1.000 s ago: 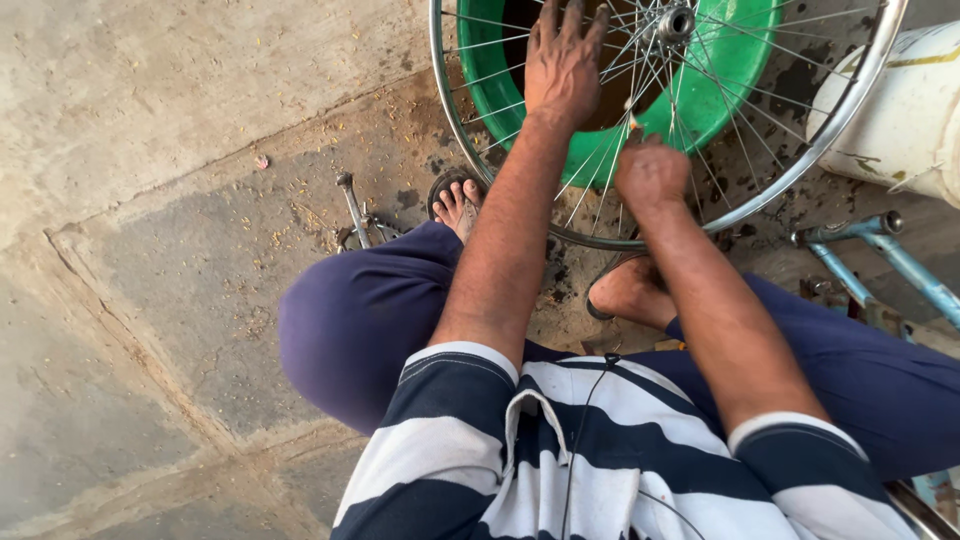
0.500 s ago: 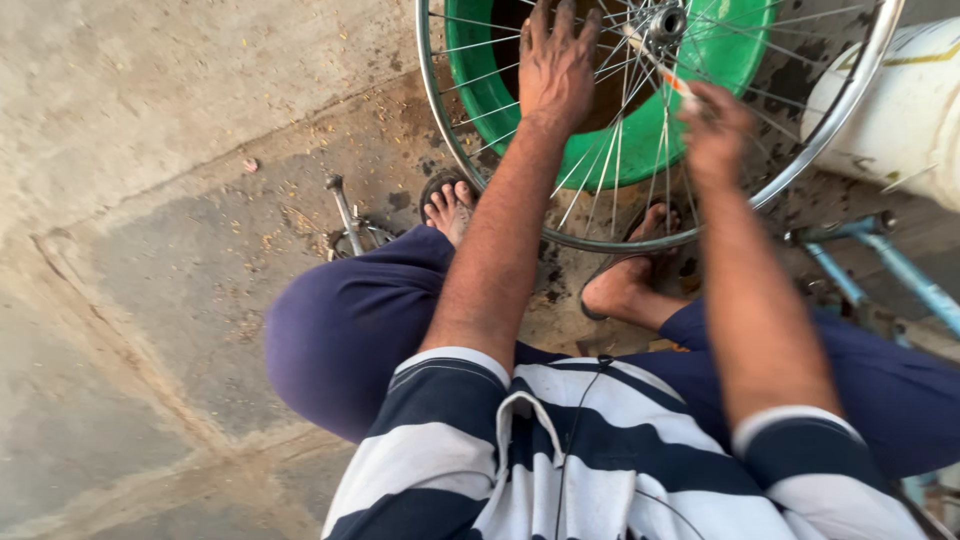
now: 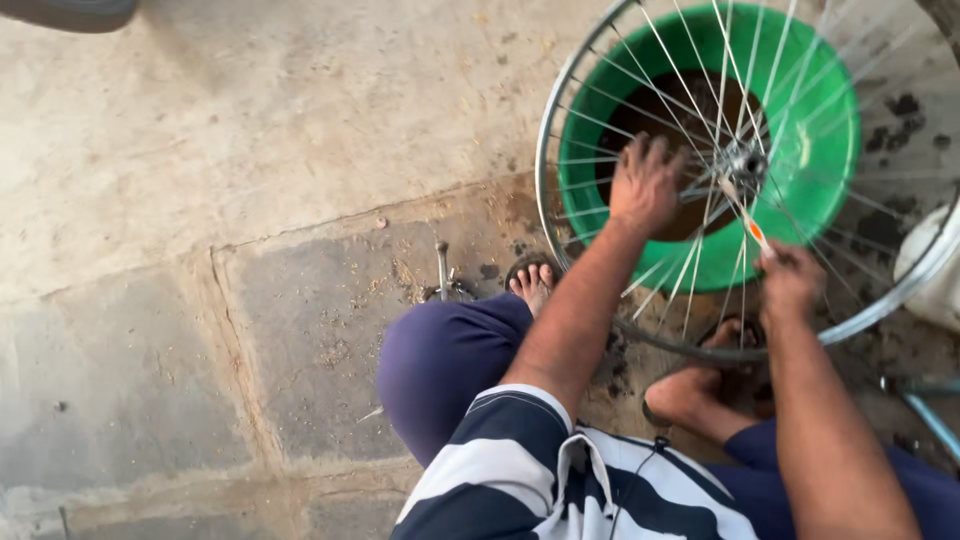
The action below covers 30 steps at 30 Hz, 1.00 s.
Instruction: The person scrubs a bicycle wheel with a toothbrush while it is partially submerged in a green basin of water. The person rotates the wheel to clean different sections of the rim and spokes.
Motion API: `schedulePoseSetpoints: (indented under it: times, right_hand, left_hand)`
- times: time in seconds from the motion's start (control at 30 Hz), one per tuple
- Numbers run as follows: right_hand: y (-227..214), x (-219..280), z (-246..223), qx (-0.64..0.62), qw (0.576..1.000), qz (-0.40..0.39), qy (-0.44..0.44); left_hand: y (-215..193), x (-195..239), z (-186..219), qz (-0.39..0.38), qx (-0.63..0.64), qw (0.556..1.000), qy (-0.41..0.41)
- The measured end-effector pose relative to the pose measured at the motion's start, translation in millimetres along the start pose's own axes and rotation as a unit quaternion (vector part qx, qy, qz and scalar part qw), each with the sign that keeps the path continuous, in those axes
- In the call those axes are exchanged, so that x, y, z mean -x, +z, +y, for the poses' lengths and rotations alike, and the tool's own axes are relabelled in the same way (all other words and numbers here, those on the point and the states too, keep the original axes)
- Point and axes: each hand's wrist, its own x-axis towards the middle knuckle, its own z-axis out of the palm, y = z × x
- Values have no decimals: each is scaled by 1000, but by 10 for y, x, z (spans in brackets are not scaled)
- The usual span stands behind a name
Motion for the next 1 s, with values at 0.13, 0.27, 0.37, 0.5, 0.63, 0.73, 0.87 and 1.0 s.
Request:
schedulePoseSetpoints:
  times: [0.13, 0.27, 0.37, 0.5, 0.63, 0.73, 0.87, 1.0]
  right_hand:
    - [146, -104, -41, -47, 998, -1, 42]
    - [4, -51, -91, -20, 999, -4, 25]
    - [-560, 327, -199, 109, 990, 75, -51]
    - [-933, 858, -872, 134, 985, 74, -83]
    - [-814, 1351, -1792, 233, 961, 5, -150]
    - [-557, 1461, -2113, 382, 899, -31, -212]
    - [-249, 1333, -1874, 542, 821, -44, -177]
    - [163, 775, -1175, 493, 843, -79, -199]
  left_hand:
    - [42, -9, 5, -122, 33, 992, -21]
    - [-10, -51, -60, -39, -41, 998, 10]
    - [60, 43, -47, 20, -27, 999, 31]
    - [12, 328, 164, -45, 37, 998, -31]
    - [-192, 490, 387, -119, 90, 986, -77]
    - [-373, 267, 326, -149, 140, 974, -94]
    - [-389, 54, 96, 41, 32, 998, -22]
    - [34, -63, -105, -78, -5, 997, -28]
